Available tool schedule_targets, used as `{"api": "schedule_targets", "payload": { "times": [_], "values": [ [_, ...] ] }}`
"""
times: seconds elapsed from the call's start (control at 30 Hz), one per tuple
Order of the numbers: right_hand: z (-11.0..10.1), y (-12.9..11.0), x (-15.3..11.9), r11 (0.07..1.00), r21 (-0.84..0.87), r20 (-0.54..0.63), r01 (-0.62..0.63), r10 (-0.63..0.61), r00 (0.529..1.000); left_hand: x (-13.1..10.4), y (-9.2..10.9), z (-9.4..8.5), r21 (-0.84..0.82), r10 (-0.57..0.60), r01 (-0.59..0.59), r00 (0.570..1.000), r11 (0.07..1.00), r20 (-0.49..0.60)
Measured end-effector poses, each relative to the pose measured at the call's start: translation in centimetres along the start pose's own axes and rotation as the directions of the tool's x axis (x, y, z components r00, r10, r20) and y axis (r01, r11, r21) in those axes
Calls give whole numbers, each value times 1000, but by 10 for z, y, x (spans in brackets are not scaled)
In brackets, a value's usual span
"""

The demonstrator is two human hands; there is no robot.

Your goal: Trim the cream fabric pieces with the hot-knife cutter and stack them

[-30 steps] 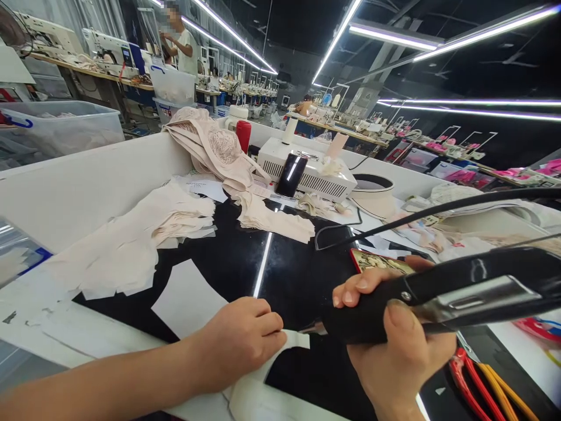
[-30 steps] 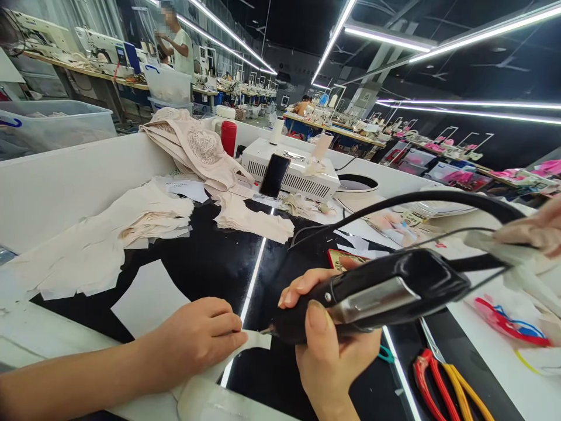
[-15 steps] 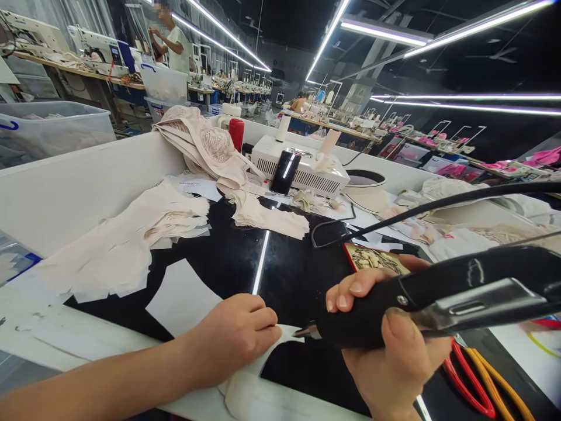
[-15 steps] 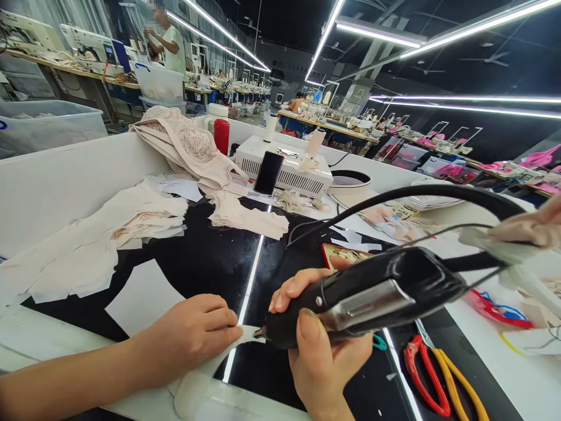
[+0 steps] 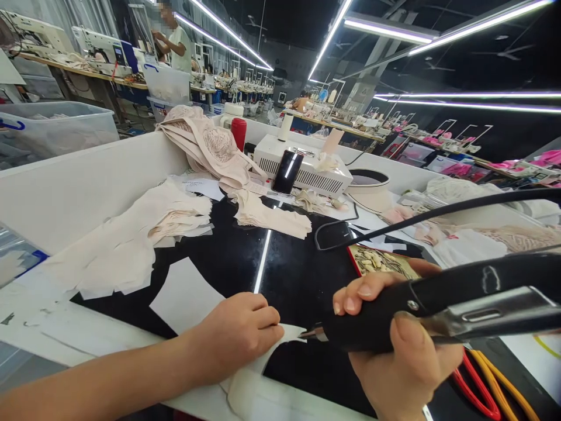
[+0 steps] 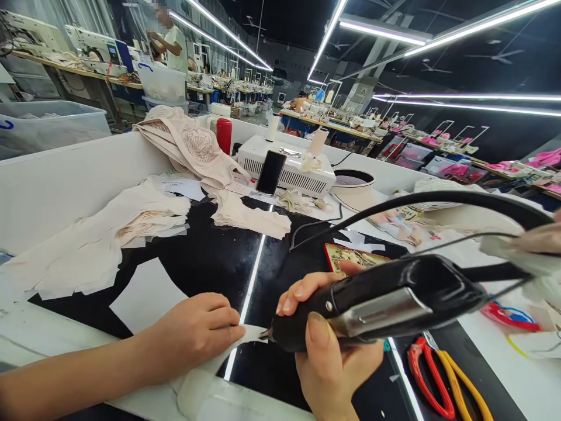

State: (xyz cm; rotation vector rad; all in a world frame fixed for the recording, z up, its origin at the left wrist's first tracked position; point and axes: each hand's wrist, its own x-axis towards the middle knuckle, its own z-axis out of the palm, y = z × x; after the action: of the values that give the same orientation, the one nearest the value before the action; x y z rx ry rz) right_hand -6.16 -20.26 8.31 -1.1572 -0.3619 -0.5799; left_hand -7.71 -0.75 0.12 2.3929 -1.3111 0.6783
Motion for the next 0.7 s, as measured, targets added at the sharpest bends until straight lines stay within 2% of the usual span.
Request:
{"api": "schedule_targets", "payload": {
  "times": [0.3,0.53,0.7],
  "values": [
    [0,1,-2,1000,-13,18,-4,4,1000,2,3,-5,36,-28,28,1000,999,1],
    [-2,-4,-7,998,-58,-19,16,-17,1000,-18,24,2,189,-181,171,983,967,40],
    [-4,-9,-14,996,-83,-29,15,-17,999,-23,30,4,188,-227,215,973,958,41]
  ]
}}
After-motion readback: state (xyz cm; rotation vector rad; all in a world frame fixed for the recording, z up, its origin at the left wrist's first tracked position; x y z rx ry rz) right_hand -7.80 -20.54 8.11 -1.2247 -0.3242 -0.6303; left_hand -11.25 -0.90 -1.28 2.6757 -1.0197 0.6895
